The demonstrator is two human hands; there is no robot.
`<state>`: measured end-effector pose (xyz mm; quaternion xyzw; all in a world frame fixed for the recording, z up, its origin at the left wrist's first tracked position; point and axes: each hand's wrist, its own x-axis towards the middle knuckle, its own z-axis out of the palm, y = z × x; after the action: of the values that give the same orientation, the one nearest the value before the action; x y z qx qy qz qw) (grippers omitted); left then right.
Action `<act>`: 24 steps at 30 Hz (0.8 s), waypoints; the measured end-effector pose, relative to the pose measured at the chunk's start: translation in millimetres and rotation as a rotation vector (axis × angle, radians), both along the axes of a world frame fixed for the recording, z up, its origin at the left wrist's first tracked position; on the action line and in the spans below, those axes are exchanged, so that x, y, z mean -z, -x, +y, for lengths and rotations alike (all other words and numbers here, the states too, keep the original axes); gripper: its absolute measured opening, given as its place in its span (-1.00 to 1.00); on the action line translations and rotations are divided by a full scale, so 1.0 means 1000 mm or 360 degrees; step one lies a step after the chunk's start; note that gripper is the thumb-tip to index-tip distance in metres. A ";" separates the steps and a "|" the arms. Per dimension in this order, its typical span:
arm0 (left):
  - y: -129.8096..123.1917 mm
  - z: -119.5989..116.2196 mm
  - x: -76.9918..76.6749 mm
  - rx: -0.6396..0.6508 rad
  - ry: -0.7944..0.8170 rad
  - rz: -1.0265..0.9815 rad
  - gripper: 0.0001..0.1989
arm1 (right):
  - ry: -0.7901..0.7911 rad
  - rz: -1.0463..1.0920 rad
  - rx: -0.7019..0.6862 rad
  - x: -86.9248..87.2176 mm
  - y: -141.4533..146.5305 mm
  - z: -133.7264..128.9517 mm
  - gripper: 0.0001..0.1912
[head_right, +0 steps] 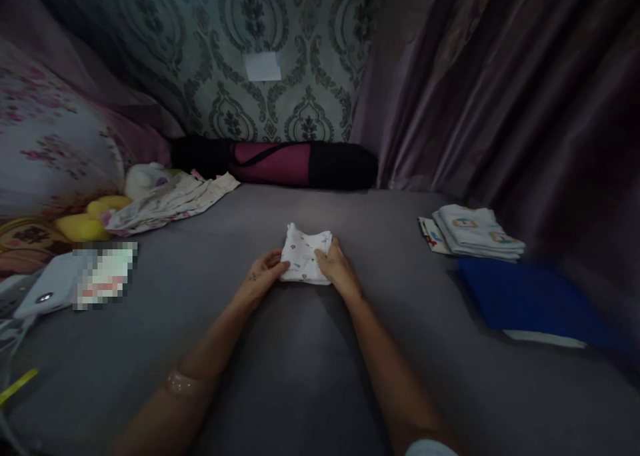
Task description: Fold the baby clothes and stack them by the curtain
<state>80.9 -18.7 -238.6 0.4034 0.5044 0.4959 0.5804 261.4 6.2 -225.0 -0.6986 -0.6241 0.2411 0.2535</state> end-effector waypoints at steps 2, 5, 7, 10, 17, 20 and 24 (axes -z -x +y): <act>0.000 0.002 0.006 0.0002 -0.0091 0.0148 -0.55 | 0.0033 -0.0103 -0.0001 -0.001 -0.002 -0.001 -0.51; 0.003 0.005 0.014 -0.0025 -0.0271 0.0481 -0.62 | 0.0060 -0.0326 -0.0019 -0.003 -0.005 -0.005 -0.57; 0.007 0.005 0.016 -0.0105 -0.0399 0.0778 -0.62 | 0.0064 -0.0468 -0.0004 -0.007 -0.008 -0.011 -0.65; 0.011 0.004 0.016 -0.0114 -0.0469 0.0972 -0.63 | -0.0048 -0.0625 0.0042 -0.016 -0.008 -0.019 -0.72; 0.012 0.007 0.011 -0.0167 -0.0456 0.0987 -0.77 | -0.0486 -0.0661 -0.0323 -0.025 0.023 -0.009 -0.52; 0.014 0.008 0.010 -0.0211 -0.0435 0.0978 -0.77 | -0.0466 -0.0707 -0.0389 -0.006 0.034 -0.003 -0.40; 0.019 0.010 0.013 -0.0256 -0.0439 0.1008 -0.74 | -0.0195 -0.0714 -0.0362 0.022 0.034 0.000 -0.36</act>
<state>62.0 -8.5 -251.3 0.5708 0.6178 0.4537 0.2944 227.7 5.7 -246.8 -0.6433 -0.7527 0.0688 0.1220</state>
